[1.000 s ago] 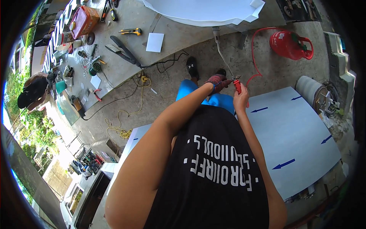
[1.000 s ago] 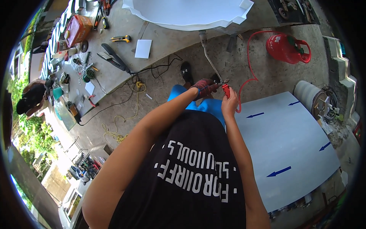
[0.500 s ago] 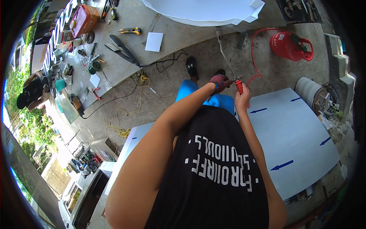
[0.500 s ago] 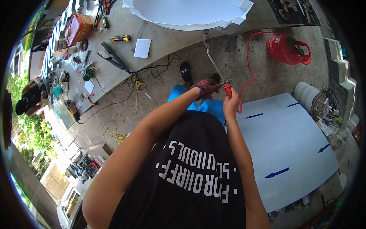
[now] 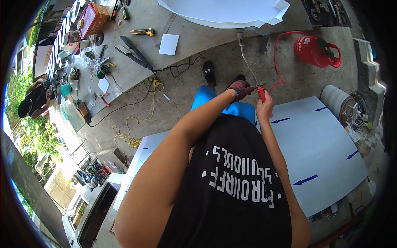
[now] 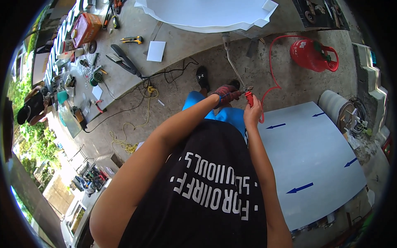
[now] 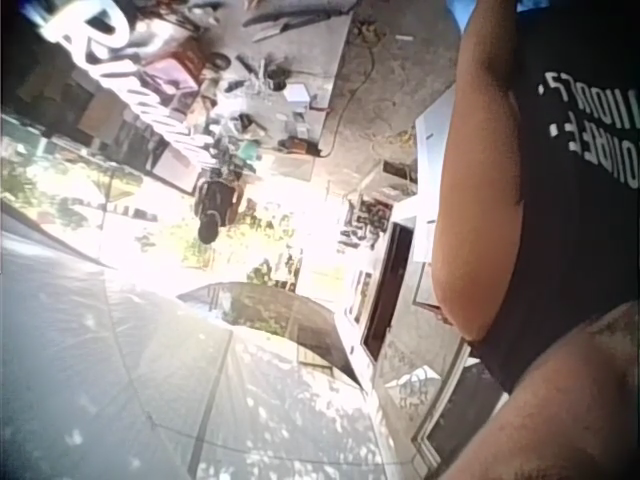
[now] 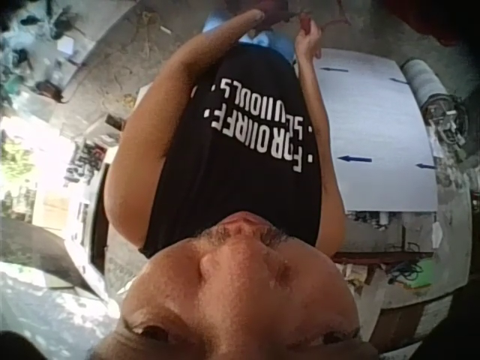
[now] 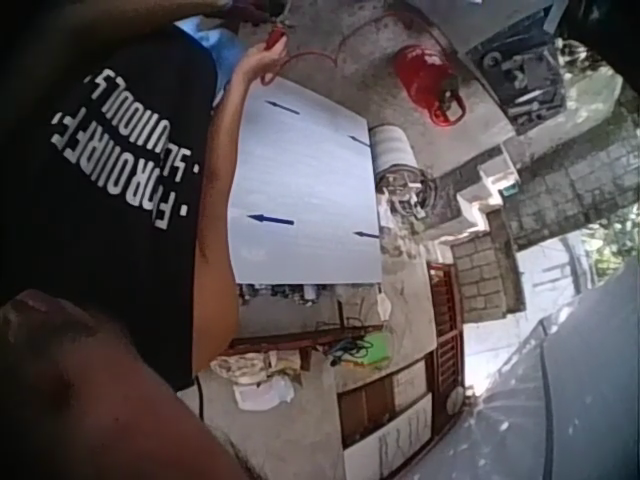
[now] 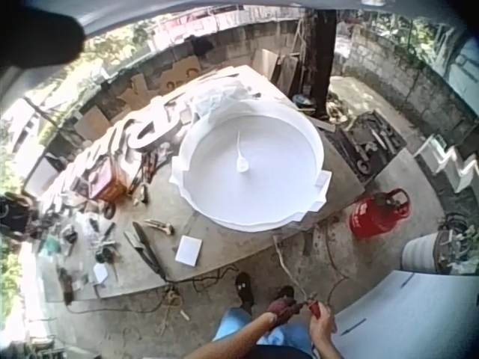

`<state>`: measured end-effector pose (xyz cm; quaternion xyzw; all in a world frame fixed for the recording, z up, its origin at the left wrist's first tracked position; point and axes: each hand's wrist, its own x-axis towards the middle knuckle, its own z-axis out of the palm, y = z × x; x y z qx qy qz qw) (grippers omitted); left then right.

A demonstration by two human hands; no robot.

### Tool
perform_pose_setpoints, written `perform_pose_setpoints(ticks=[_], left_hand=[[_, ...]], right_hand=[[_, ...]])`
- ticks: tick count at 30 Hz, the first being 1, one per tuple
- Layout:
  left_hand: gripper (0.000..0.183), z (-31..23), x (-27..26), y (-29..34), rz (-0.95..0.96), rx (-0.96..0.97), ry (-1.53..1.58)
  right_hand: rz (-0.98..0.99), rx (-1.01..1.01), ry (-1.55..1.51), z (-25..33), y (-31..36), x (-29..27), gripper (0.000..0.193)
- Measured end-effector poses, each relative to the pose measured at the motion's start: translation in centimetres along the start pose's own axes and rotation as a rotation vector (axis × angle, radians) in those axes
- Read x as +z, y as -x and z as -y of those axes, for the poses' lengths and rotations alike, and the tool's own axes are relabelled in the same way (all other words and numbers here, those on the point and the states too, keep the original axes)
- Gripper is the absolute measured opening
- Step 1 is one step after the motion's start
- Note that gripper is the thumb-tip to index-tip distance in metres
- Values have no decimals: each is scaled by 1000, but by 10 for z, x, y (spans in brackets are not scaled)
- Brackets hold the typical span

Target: Heating and shaping a large white plastic letter for a sign using a blowtorch.

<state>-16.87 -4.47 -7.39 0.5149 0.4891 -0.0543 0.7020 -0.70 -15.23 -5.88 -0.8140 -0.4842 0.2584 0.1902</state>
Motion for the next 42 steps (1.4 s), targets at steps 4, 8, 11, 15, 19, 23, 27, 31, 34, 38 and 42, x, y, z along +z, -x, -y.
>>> perform_pose_setpoints(ticks=[4, 8, 11, 15, 19, 23, 27, 31, 34, 38, 42], left_hand=[[39, 1, -2, 3, 4, -23, 36], [38, -2, -5, 8, -3, -43, 47], [38, 0, -8, 10, 0, -56, 38], [39, 8, -11, 9, 7, -33, 37], [39, 6, -13, 14, 1, -47, 53], [39, 6, -16, 19, -7, -60, 66], [39, 12, -18, 18, -8, -50, 54], [39, 13, -18, 21, -19, -46, 71], [39, 12, -19, 22, -8, -78, 86], [40, 20, -19, 20, -9, -66, 80], [40, 24, -19, 18, -20, -27, 61]], right_hand=[[-1, -5, -2, 3, 1, 2, 48], [49, 36, -7, 9, 2, 1, 46], [42, 25, -10, 12, 3, 3, 46], [46, 19, -13, 18, 3, 4, 46], [48, 25, -16, 19, 4, 6, 45], [32, -1, 8, 21, 6, 9, 46], [45, -3, 7, 24, 6, 10, 46], [52, 5, 0, 26, 7, 12, 45], [48, 0, -2, 27, 9, 12, 45], [57, 1, -16, 30, 9, 13, 45], [54, -3, -13, 31, 11, 13, 45]])
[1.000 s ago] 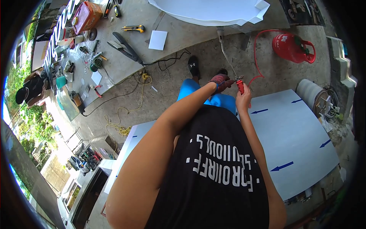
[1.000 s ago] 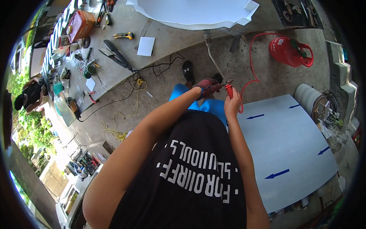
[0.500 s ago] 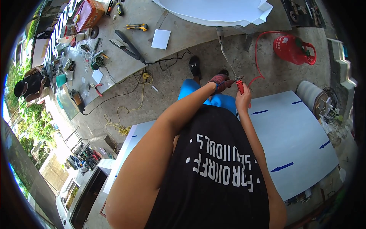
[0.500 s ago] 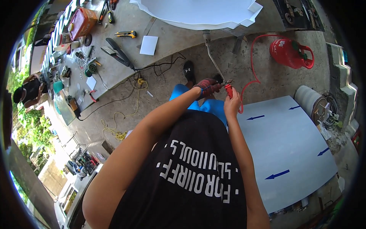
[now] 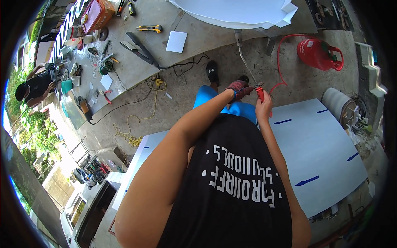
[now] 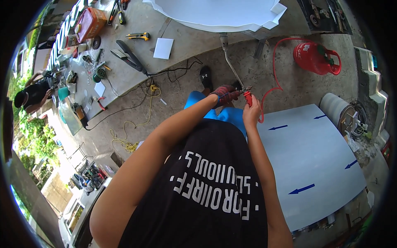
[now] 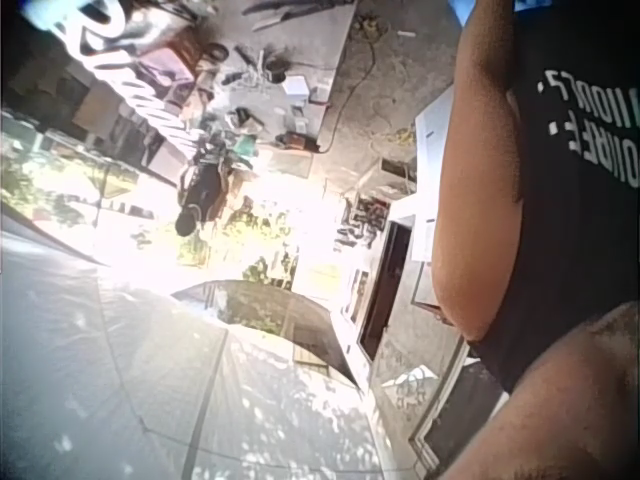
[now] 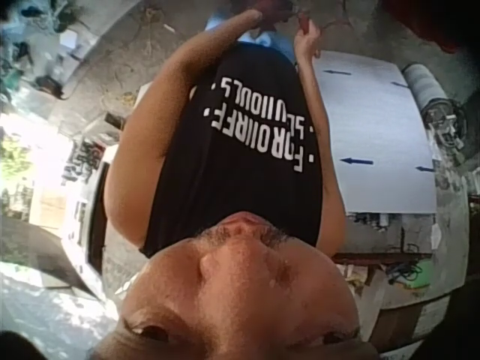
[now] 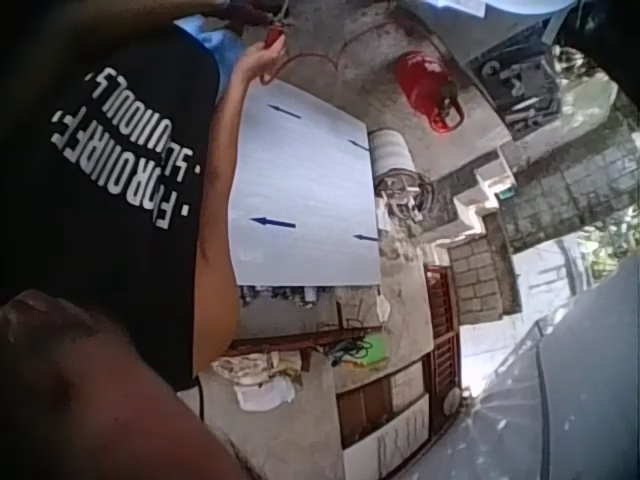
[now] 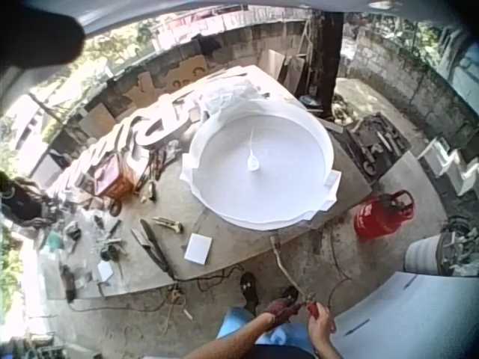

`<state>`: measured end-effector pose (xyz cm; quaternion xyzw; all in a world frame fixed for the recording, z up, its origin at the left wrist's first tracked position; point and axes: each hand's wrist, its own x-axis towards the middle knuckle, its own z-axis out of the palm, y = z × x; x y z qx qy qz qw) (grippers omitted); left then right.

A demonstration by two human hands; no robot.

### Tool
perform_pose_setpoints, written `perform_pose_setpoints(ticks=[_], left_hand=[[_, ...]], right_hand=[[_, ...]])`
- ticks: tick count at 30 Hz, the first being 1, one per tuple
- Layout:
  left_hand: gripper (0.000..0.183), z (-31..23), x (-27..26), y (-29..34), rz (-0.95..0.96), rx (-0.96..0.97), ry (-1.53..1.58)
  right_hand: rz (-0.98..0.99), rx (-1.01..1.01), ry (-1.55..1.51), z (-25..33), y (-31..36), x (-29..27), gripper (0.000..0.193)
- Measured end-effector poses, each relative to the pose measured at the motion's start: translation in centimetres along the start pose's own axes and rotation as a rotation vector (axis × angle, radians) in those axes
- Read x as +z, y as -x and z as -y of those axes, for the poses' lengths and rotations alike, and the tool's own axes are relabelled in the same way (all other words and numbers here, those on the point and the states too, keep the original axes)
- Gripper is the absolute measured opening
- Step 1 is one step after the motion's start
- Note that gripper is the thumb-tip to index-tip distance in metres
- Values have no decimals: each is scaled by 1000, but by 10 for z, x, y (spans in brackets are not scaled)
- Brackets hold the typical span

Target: Heating and shaping a large white plastic letter for a sign using a blowtorch.

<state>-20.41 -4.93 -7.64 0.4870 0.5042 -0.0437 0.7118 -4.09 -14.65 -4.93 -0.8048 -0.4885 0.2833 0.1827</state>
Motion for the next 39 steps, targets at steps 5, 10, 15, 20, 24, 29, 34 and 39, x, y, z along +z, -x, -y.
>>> perform_pose_setpoints(ticks=[5, 10, 15, 20, 24, 29, 34, 39], left_hand=[[41, -4, 1, 2, 12, -30, 45], [43, -13, -1, 8, 35, -23, -11], [43, -11, 0, 6, 33, -10, -10], [44, -8, 0, 7, 29, -12, -21], [45, 0, 0, 4, 18, 16, -27], [47, 1, -2, 3, 22, -4, -19], [45, 1, -4, 5, 1, -13, -21], [45, -1, -6, 9, -7, -4, -20]], right_hand=[[-5, 10, -15, -1, 1, 0, 45], [-12, 9, -18, -5, 2, 0, 44], [-49, -21, 3, -8, 3, 1, 46], [-20, -7, -1, -6, 3, 1, 46], [12, -3, 10, -4, 3, 2, 46], [4, 0, 7, 0, 4, 3, 46], [-31, -30, 5, 2, 3, 6, 47], [-2, -10, -10, 3, 2, 6, 47]])
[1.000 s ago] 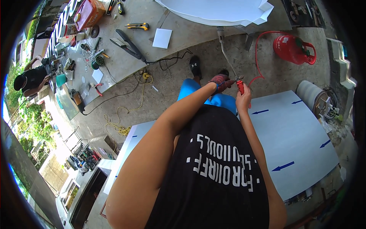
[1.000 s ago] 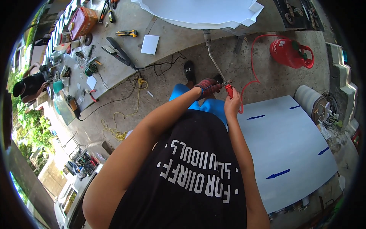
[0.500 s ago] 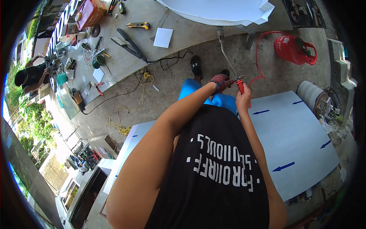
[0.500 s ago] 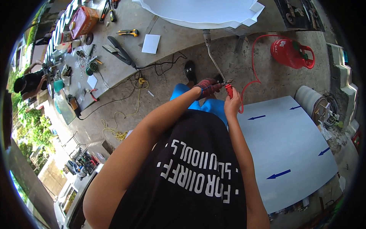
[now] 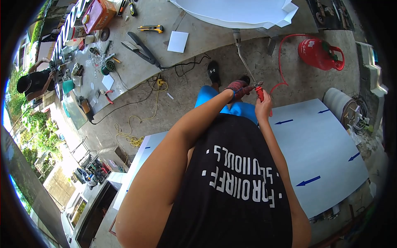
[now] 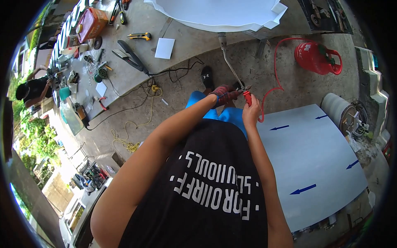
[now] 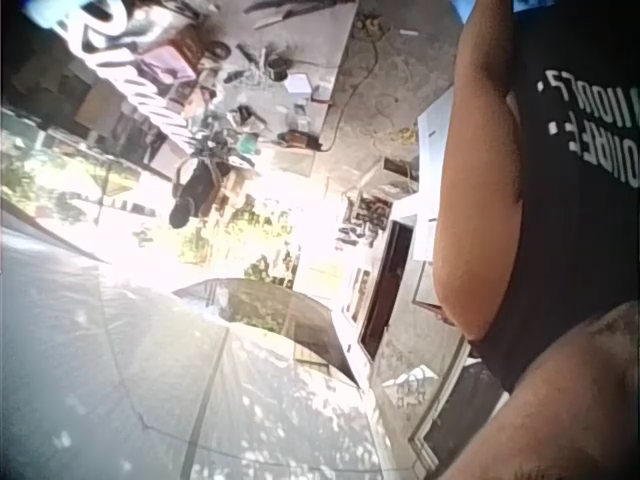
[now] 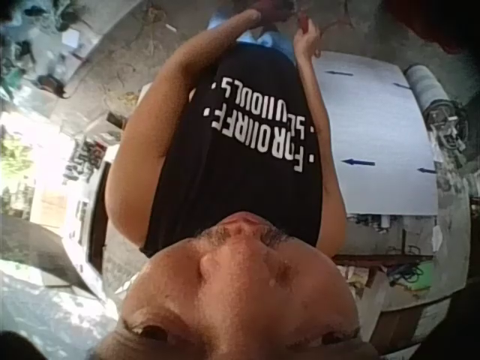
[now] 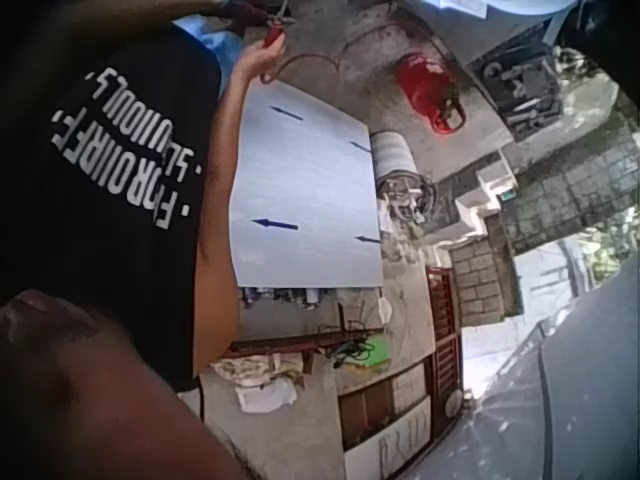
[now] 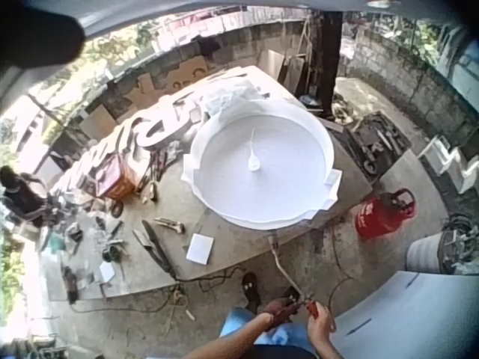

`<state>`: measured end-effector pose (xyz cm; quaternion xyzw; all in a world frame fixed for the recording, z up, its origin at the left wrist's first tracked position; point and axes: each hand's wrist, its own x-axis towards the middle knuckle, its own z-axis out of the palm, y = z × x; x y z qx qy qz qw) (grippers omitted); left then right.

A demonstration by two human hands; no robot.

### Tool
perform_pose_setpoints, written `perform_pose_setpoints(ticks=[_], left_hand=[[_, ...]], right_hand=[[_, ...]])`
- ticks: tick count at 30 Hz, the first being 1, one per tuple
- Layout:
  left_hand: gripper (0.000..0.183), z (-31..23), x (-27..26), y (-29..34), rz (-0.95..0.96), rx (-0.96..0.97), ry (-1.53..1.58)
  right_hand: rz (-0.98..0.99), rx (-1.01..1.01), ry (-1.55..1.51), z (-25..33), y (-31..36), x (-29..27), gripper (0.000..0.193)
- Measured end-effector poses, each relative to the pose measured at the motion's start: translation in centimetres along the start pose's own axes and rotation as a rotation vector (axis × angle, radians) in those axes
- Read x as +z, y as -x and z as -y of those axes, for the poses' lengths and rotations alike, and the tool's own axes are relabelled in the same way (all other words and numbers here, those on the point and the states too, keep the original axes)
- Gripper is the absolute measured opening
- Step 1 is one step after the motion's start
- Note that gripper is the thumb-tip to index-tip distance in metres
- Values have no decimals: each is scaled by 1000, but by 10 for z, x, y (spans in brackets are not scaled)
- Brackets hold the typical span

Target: Heating and shaping a large white plastic letter for a sign using a blowtorch.

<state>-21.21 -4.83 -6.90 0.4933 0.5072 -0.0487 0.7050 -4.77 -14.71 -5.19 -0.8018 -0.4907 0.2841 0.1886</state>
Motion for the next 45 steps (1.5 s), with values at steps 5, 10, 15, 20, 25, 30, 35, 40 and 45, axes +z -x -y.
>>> perform_pose_setpoints(ticks=[5, 10, 15, 20, 25, 30, 35, 40, 45], left_hand=[[45, 11, -1, -4, 13, 34, 36], [42, 12, -4, -3, 0, 39, 1], [42, 8, -8, 2, -6, 24, 6], [42, 7, -10, 8, -19, 13, 8], [47, -23, -37, 19, 135, -29, -355], [28, -122, -149, 48, -55, 177, 326], [44, -214, -249, 2, -314, 465, -375], [79, -192, -266, -83, 10, 48, -654], [78, -192, -267, -107, 57, 43, -683]], right_hand=[[14, 17, -6, 5, 1, 1, 47], [29, 34, -12, 8, 1, 2, 47], [37, 19, 14, 11, 1, 2, 47], [50, 32, -11, 15, 1, 3, 47], [45, 52, -16, 6, 3, 4, 46], [28, 70, -43, 2, 7, -7, 45], [-5, 106, -6, -11, 17, -12, 44], [12, 123, 43, -10, 17, -14, 44], [17, 121, 18, -7, 18, -17, 44]])
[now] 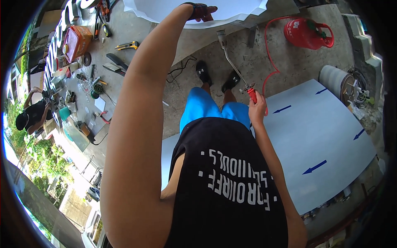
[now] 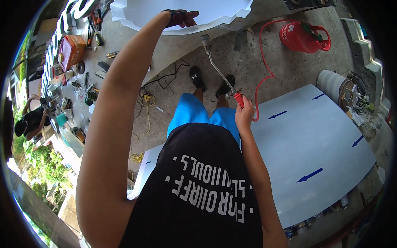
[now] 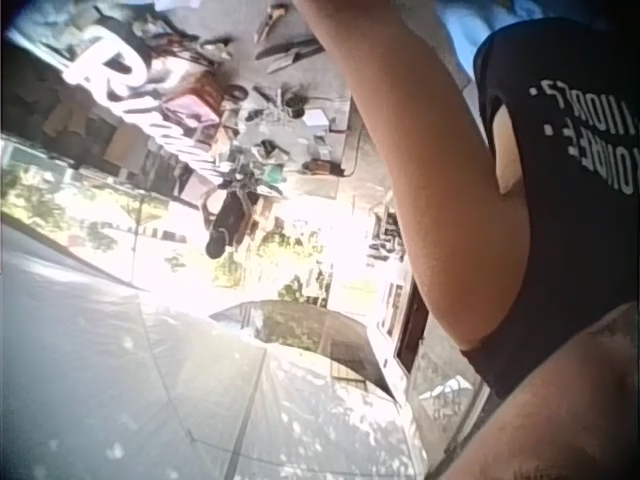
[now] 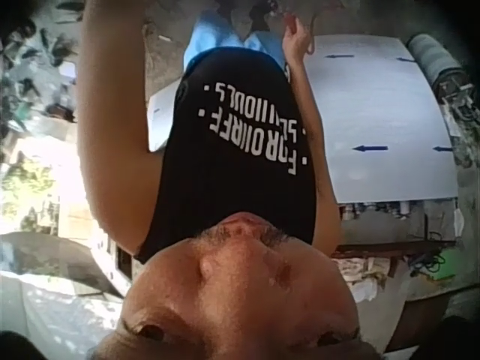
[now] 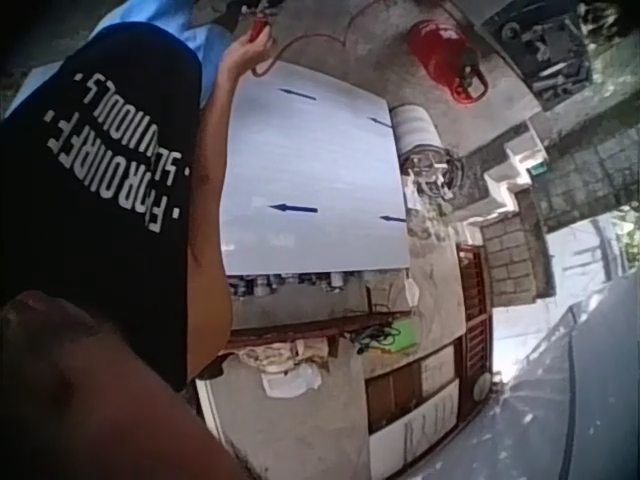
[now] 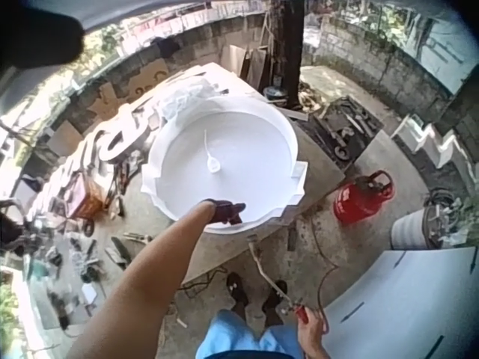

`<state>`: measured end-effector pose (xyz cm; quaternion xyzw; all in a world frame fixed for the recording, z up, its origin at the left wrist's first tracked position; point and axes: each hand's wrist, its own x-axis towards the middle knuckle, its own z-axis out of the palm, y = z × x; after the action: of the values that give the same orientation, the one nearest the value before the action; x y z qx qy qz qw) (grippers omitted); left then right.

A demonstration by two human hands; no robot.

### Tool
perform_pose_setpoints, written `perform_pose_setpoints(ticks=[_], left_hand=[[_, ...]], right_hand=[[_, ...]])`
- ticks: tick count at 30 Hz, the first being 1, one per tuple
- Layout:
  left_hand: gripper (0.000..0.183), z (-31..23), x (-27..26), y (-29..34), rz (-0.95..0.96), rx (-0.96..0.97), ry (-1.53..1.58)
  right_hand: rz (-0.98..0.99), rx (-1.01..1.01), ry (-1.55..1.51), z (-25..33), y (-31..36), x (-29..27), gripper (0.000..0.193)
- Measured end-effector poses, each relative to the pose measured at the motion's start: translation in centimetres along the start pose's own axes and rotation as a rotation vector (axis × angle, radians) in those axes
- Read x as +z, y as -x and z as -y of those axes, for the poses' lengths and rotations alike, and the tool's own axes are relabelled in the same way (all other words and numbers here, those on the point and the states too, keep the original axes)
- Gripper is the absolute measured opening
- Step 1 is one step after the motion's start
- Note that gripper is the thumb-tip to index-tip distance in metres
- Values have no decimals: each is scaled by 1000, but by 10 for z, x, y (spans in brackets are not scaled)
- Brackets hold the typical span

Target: Heating and shaping a large white plastic letter for a sign using a blowtorch.

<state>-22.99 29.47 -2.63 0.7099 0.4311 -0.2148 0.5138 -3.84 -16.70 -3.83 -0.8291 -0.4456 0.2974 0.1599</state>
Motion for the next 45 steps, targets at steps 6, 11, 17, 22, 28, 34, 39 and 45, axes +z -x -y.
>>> perform_pose_setpoints(ticks=[6, 11, 17, 22, 28, 34, 39, 45], left_hand=[[77, -1, 14, -6, 39, 2, -33], [77, 5, 10, -7, 41, -10, -45], [76, 10, 9, -9, 48, -16, -60], [75, 12, 8, -15, 58, -22, -77], [74, 13, 7, -14, 65, -25, -96], [62, -2, 0, 29, -388, 4, 29], [47, 0, 2, 109, -1063, 240, 161], [36, 35, 100, 172, -1284, 82, 365]], right_hand=[[8, 3, -16, -2, 1, 2, 45], [29, 3, -23, -2, -1, 6, 45], [51, 22, -16, 0, -5, 8, 46], [66, 28, -6, 1, -7, 9, 47], [52, 7, -9, 3, -10, 7, 47], [60, 2, -35, 3, -13, 4, 47], [58, -27, -24, 4, -14, 5, 46], [61, -4, -53, 1, -15, 8, 47]])
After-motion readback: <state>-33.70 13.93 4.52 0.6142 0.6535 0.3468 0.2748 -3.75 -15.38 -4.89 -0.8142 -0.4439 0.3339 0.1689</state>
